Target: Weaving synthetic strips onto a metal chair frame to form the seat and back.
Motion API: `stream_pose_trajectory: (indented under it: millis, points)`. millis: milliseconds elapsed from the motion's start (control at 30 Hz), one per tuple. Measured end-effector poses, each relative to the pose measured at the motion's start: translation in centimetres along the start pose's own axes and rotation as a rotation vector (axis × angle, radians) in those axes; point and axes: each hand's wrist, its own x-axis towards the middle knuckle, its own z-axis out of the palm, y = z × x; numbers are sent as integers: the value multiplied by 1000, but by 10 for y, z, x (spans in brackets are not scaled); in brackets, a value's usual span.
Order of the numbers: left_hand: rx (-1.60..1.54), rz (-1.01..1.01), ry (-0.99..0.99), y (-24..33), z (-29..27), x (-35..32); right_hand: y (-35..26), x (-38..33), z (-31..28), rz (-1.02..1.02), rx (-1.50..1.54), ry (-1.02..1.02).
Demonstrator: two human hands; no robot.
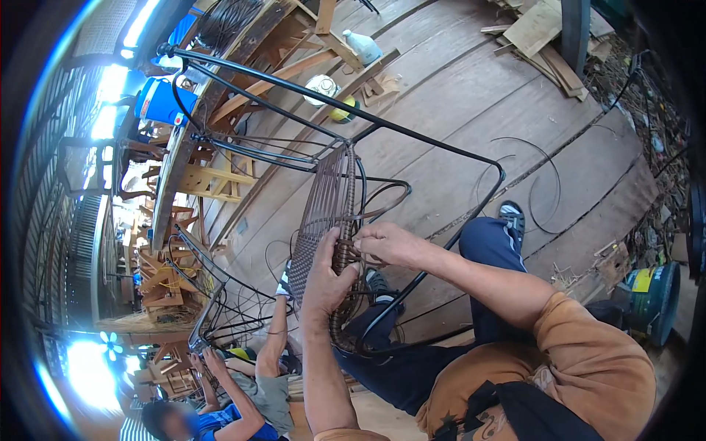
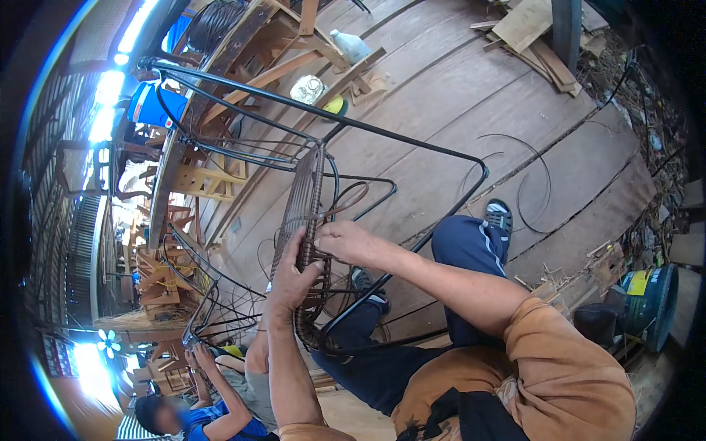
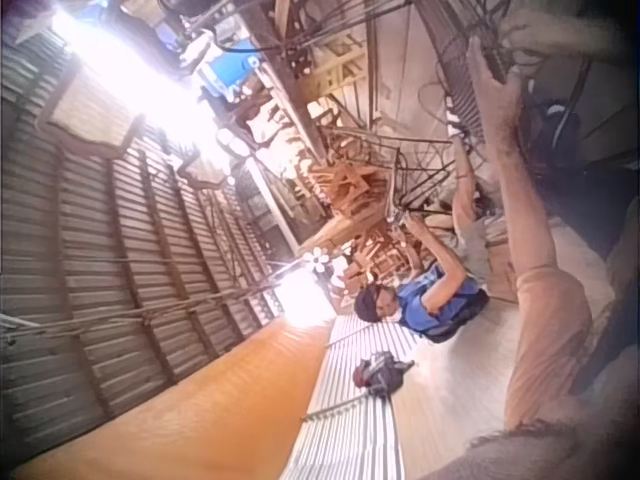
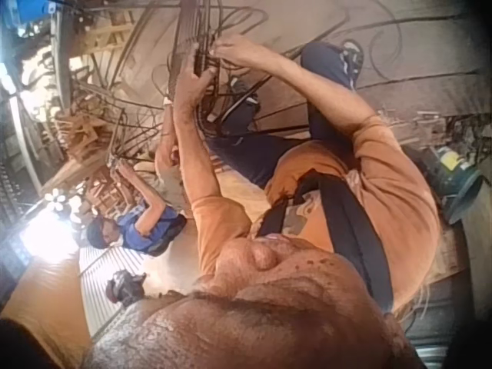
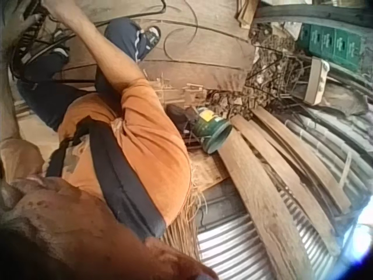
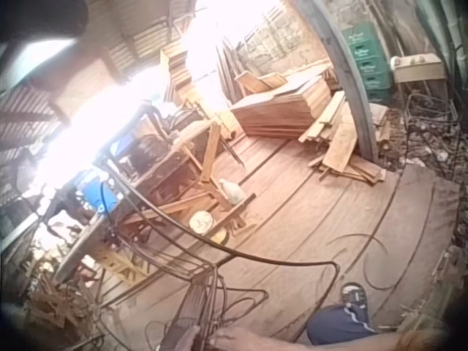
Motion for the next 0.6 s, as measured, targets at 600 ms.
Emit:
stream_pose_trajectory:
  millis: [600]
  points:
    - [-13, 48, 192, 11, 7, -5, -6, -22, 1, -66, -213, 73]
